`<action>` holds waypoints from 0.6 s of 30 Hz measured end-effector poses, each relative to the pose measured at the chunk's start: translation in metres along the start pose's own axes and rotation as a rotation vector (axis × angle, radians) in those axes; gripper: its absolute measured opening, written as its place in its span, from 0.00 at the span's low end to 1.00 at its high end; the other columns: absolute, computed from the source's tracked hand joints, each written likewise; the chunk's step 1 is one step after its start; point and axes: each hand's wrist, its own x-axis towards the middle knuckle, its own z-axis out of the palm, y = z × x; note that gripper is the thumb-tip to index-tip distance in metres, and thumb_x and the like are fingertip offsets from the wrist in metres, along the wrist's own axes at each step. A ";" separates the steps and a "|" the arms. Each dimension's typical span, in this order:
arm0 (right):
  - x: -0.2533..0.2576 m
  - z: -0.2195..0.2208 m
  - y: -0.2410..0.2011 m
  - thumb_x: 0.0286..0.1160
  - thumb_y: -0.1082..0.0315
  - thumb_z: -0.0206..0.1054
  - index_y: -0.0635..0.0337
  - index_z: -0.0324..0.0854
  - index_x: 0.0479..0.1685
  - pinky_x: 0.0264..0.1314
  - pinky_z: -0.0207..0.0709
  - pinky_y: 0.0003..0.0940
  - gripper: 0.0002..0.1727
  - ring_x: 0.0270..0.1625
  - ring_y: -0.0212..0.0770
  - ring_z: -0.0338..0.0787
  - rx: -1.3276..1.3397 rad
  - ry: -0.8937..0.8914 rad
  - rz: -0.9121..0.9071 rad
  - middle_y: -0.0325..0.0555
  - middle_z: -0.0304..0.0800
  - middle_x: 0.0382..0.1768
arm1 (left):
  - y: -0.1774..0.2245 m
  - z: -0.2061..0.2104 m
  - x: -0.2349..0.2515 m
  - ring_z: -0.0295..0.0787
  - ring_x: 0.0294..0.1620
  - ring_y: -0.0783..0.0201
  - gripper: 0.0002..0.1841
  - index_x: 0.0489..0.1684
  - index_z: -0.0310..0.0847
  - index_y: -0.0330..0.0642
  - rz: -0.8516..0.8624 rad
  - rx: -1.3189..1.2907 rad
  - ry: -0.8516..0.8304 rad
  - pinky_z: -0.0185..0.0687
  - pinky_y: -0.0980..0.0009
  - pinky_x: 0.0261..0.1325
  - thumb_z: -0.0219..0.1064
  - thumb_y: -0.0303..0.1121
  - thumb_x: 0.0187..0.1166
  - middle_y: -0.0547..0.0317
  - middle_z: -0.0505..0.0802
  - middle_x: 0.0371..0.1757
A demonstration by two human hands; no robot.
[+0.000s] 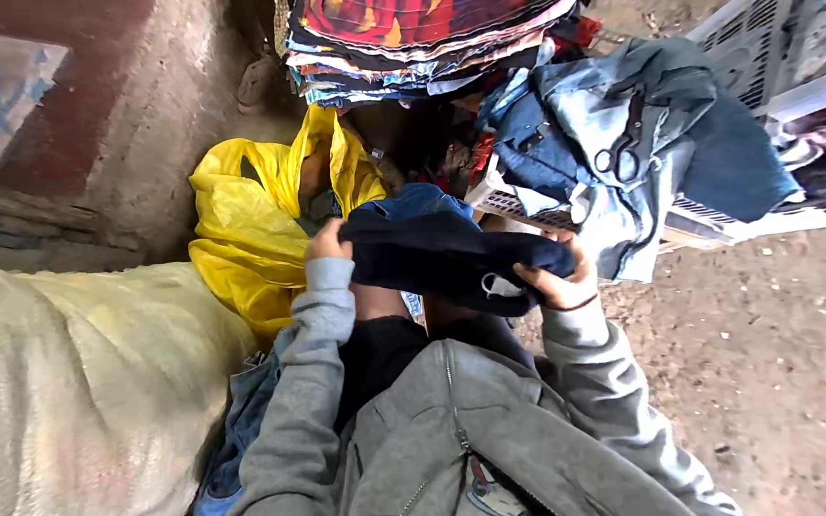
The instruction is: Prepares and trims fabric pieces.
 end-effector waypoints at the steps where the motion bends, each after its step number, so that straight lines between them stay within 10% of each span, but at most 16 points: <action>1: 0.006 -0.004 0.000 0.44 0.67 0.80 0.58 0.75 0.50 0.46 0.86 0.24 0.28 0.41 0.21 0.88 -0.182 0.003 -0.039 0.28 0.89 0.38 | 0.002 -0.015 0.007 0.82 0.69 0.24 0.23 0.76 0.77 0.36 -0.032 -0.066 0.045 0.71 0.25 0.68 0.61 0.22 0.79 0.25 0.87 0.65; 5: 0.032 -0.007 -0.017 0.55 0.65 0.73 0.74 0.83 0.50 0.43 0.84 0.47 0.24 0.39 0.49 0.91 -0.697 -0.027 -0.321 0.61 0.91 0.39 | 0.030 -0.088 0.027 0.84 0.68 0.35 0.18 0.64 0.81 0.26 0.148 -0.242 0.379 0.73 0.38 0.72 0.59 0.19 0.76 0.28 0.88 0.62; 10: 0.035 0.027 -0.037 0.61 0.63 0.73 0.69 0.83 0.46 0.49 0.82 0.35 0.19 0.48 0.46 0.87 -0.671 -0.027 -0.564 0.61 0.85 0.46 | 0.030 -0.157 0.011 0.84 0.48 0.77 0.18 0.55 0.78 0.22 0.423 -0.419 0.811 0.78 0.79 0.54 0.63 0.26 0.71 0.47 0.90 0.48; 14: 0.003 0.058 -0.019 0.51 0.74 0.76 0.69 0.87 0.50 0.51 0.85 0.63 0.21 0.51 0.63 0.92 -0.761 -0.512 -0.209 0.64 0.92 0.49 | -0.032 -0.150 -0.048 0.84 0.58 0.53 0.21 0.62 0.73 0.17 0.169 -0.248 0.498 0.78 0.60 0.66 0.64 0.19 0.71 0.28 0.87 0.58; 18: -0.017 0.080 -0.003 0.71 0.75 0.70 0.65 0.73 0.77 0.67 0.72 0.71 0.30 0.72 0.71 0.81 -0.969 -1.285 0.354 0.70 0.76 0.74 | -0.089 -0.096 -0.098 0.85 0.59 0.35 0.16 0.55 0.79 0.14 -0.088 -0.239 0.125 0.74 0.42 0.69 0.67 0.09 0.68 0.22 0.88 0.54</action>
